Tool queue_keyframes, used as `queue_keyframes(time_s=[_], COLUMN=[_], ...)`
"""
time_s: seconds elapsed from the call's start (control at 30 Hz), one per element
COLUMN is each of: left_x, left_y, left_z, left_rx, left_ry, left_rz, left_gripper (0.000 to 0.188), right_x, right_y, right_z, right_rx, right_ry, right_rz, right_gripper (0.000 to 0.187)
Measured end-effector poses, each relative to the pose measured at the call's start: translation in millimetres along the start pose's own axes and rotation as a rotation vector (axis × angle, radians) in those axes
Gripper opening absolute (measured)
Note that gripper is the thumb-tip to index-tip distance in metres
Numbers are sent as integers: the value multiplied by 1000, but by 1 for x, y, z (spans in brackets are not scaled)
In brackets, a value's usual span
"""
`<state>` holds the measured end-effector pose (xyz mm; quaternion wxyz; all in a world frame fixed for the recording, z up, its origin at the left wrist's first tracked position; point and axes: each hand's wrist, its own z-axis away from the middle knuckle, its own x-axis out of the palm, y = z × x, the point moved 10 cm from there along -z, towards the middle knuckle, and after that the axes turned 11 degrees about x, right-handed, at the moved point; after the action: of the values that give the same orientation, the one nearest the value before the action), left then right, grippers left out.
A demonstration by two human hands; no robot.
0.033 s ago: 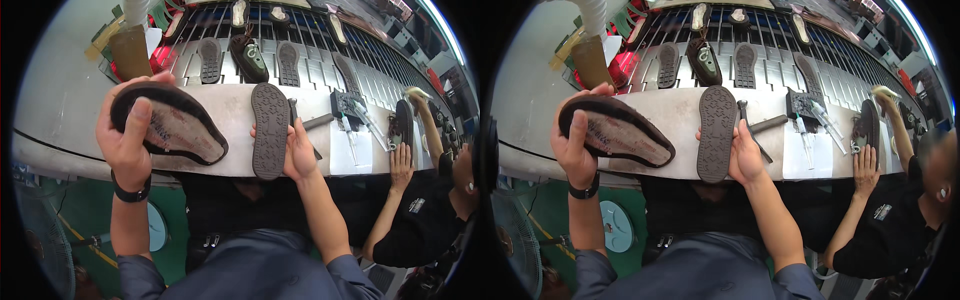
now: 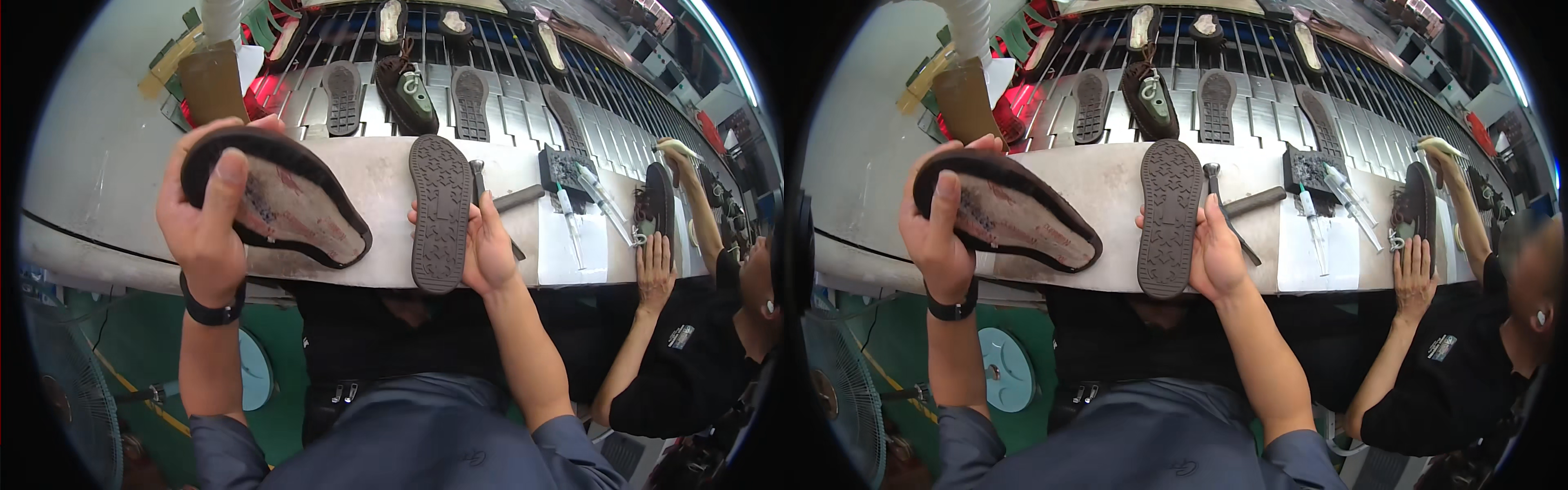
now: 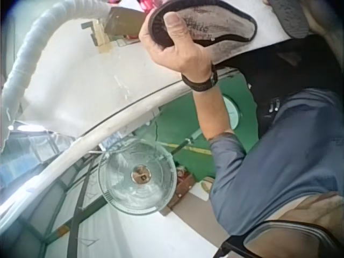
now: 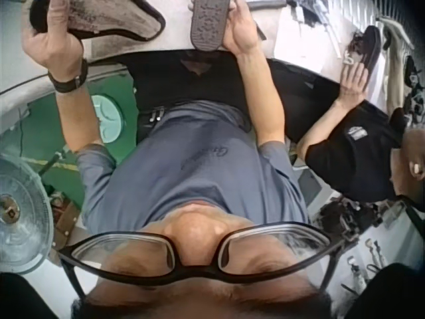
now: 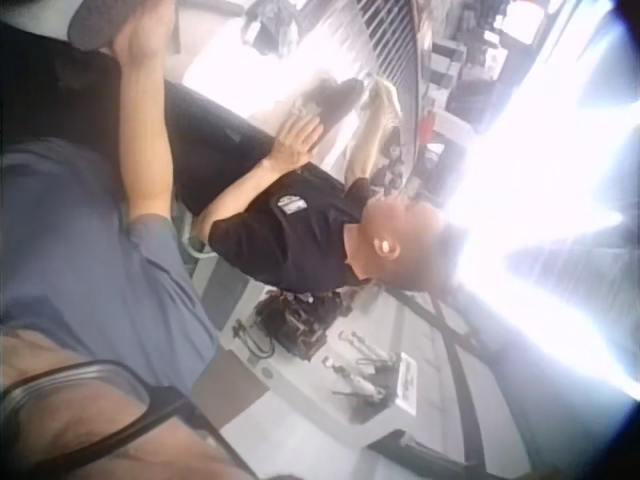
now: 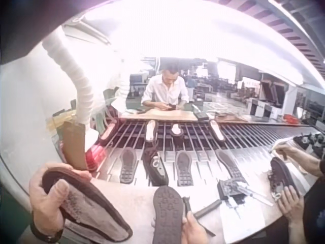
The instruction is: The person attaches soles to shoe uppers by pressing the edges together by hand and tapping the seams with a hammer.
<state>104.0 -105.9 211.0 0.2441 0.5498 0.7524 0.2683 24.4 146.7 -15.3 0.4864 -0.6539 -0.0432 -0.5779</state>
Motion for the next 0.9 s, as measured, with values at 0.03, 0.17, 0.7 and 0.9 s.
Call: queue_keyframes(time_s=[0.03,0.17,0.7,0.9], left_x=[-3,-5,61,73], left_y=[-2,-4,-5,17], left_z=[-4,-21,-11,-12], left_rx=[-1,17,-106,-75], left_ry=[1,-5,-256,-350], left_rz=[0,11,397,378], left_gripper=[38,42,51,49], right_x=[0,2,131,160], right_y=[1,0,-18,-8], right_z=[0,0,86,71], right_rx=[1,1,-146,-208], right_ry=[0,11,42,-34], right_rz=[0,18,559,556], right_gripper=[80,78,48,25])
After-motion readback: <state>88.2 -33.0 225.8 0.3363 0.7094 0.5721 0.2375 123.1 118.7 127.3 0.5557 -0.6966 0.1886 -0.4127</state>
